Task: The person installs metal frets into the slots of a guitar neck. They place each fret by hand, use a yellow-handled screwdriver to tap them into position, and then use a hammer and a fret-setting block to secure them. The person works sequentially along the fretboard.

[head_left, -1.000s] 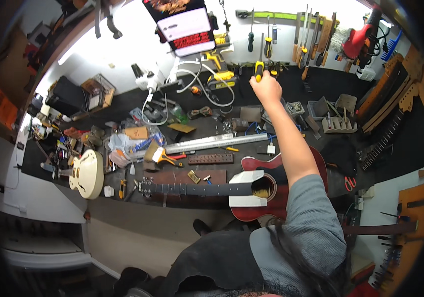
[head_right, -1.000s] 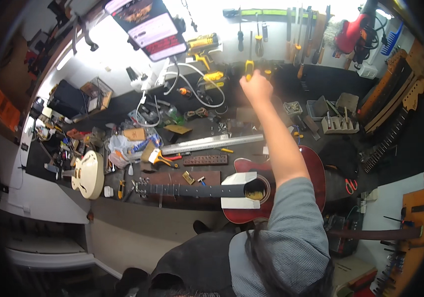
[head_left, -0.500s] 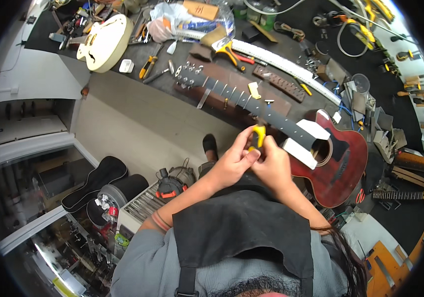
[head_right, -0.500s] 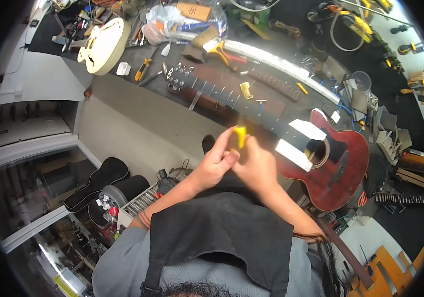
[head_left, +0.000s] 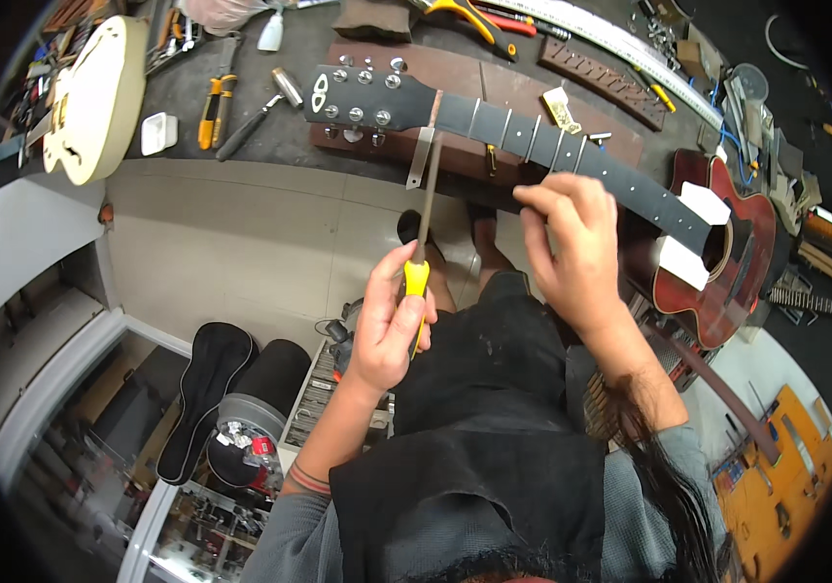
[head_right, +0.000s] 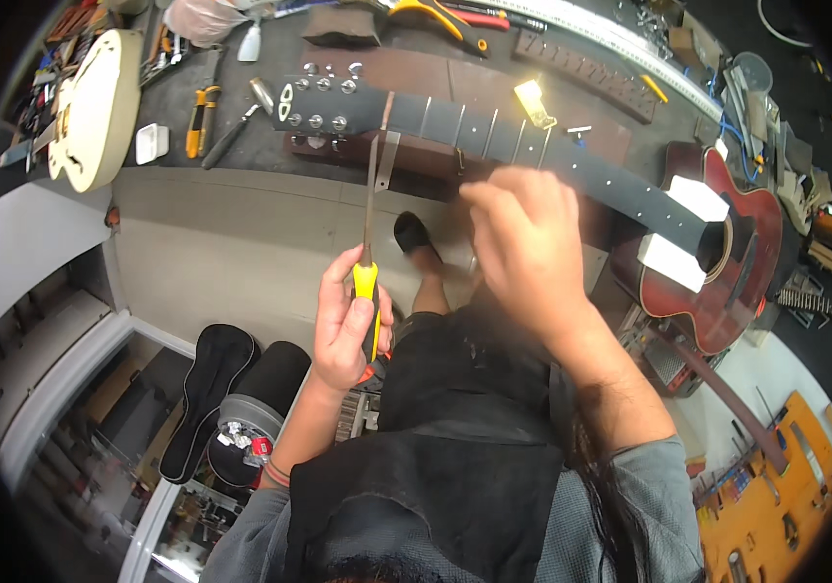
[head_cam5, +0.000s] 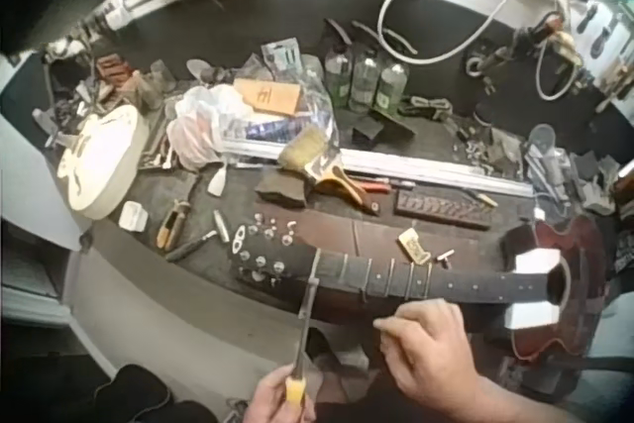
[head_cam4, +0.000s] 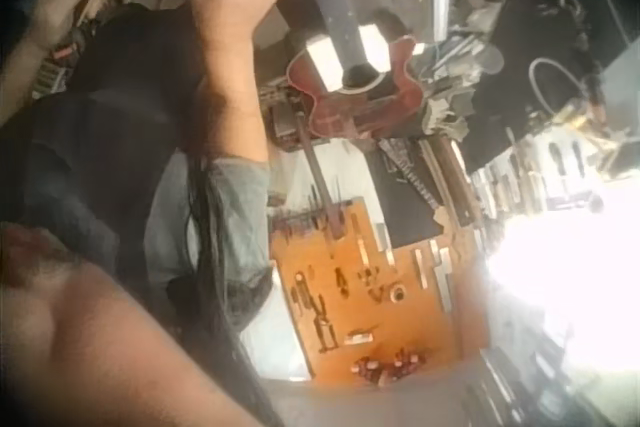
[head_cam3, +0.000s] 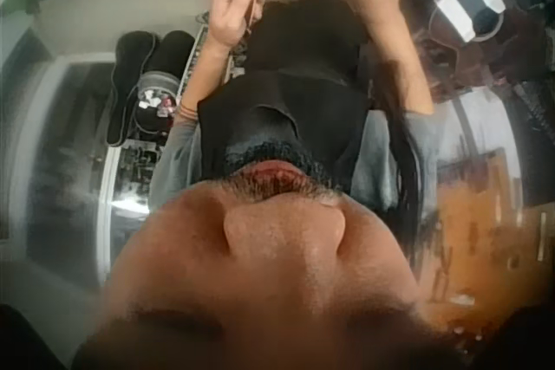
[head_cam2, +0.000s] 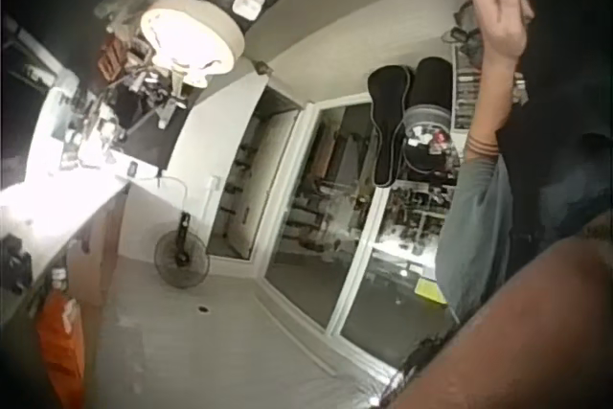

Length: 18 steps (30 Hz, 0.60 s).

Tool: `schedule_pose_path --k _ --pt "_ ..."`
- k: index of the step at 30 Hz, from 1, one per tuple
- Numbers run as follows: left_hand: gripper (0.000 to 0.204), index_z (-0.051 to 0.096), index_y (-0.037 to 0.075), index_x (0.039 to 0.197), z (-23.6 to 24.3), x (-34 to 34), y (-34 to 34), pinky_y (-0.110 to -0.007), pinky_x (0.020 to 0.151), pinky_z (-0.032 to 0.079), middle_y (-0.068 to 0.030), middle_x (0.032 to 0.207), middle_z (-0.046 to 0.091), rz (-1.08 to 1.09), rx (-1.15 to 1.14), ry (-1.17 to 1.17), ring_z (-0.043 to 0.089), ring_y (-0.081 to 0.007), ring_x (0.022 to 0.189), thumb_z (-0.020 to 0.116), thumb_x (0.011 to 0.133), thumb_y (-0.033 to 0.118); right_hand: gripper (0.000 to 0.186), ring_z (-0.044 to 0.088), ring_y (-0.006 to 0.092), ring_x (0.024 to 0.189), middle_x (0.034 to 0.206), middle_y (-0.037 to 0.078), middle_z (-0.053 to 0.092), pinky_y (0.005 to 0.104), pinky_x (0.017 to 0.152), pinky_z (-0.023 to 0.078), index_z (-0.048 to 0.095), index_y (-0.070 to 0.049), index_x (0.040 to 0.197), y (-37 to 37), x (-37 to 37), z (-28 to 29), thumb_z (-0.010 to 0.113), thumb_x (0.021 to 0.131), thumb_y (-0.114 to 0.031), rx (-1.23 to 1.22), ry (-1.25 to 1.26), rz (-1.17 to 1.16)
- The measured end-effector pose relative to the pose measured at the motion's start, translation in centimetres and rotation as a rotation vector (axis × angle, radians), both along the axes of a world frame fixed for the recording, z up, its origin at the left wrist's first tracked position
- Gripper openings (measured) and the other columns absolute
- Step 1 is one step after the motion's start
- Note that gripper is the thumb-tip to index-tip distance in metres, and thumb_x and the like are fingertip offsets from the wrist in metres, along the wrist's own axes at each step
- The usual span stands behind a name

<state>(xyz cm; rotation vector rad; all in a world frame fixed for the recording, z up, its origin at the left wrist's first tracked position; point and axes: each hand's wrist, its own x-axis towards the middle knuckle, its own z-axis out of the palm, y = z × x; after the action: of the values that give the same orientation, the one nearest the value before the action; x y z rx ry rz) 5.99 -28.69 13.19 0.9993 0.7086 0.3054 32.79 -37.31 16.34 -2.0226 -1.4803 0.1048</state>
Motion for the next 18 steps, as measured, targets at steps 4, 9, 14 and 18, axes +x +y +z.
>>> schedule_pose_path --k 4,9,14,18 --pt "0.061 0.031 0.007 0.174 -1.0 0.9 0.6 -0.026 0.061 0.054 -0.0167 0.102 0.064 -0.068 -0.052 -0.007 0.058 -0.0115 0.063 0.053 0.118 0.018 0.048 0.065 0.0344 0.119 0.127 0.010 0.069 0.0486 0.104 0.049 0.074 -0.011 0.131 1.2 0.1 -2.0 0.079 0.085 0.004 -0.037 -0.057 -0.068" --pt "0.060 0.034 0.005 0.173 -2.3 1.6 0.4 -0.027 0.061 0.053 -0.0168 0.107 0.063 -0.118 -0.045 -0.021 0.060 -0.0145 0.068 0.053 0.118 0.016 0.057 0.061 0.0362 0.138 0.140 0.013 0.066 0.0505 0.119 0.046 0.075 -0.010 0.141 1.0 -0.2 -4.0 0.079 0.087 0.007 -0.103 0.001 -0.079" --pt "0.058 0.036 0.003 0.172 -2.8 1.8 -0.3 -0.029 0.062 0.054 -0.0177 0.120 0.060 -0.137 -0.054 -0.024 0.061 -0.0173 0.077 0.054 0.118 0.015 0.062 0.059 0.0378 0.141 0.144 0.013 0.064 0.0513 0.120 0.045 0.074 -0.012 0.145 0.9 -0.3 -4.4 0.079 0.086 0.007 -0.120 0.010 -0.087" --pt "0.058 0.036 0.002 0.172 -3.1 1.9 -0.6 -0.030 0.063 0.055 -0.0181 0.127 0.059 -0.133 -0.066 -0.029 0.062 -0.0183 0.079 0.053 0.118 0.014 0.064 0.057 0.0382 0.142 0.144 0.013 0.064 0.0512 0.120 0.044 0.074 -0.014 0.146 1.0 -0.2 -4.5 0.079 0.085 0.008 -0.126 0.001 -0.082"
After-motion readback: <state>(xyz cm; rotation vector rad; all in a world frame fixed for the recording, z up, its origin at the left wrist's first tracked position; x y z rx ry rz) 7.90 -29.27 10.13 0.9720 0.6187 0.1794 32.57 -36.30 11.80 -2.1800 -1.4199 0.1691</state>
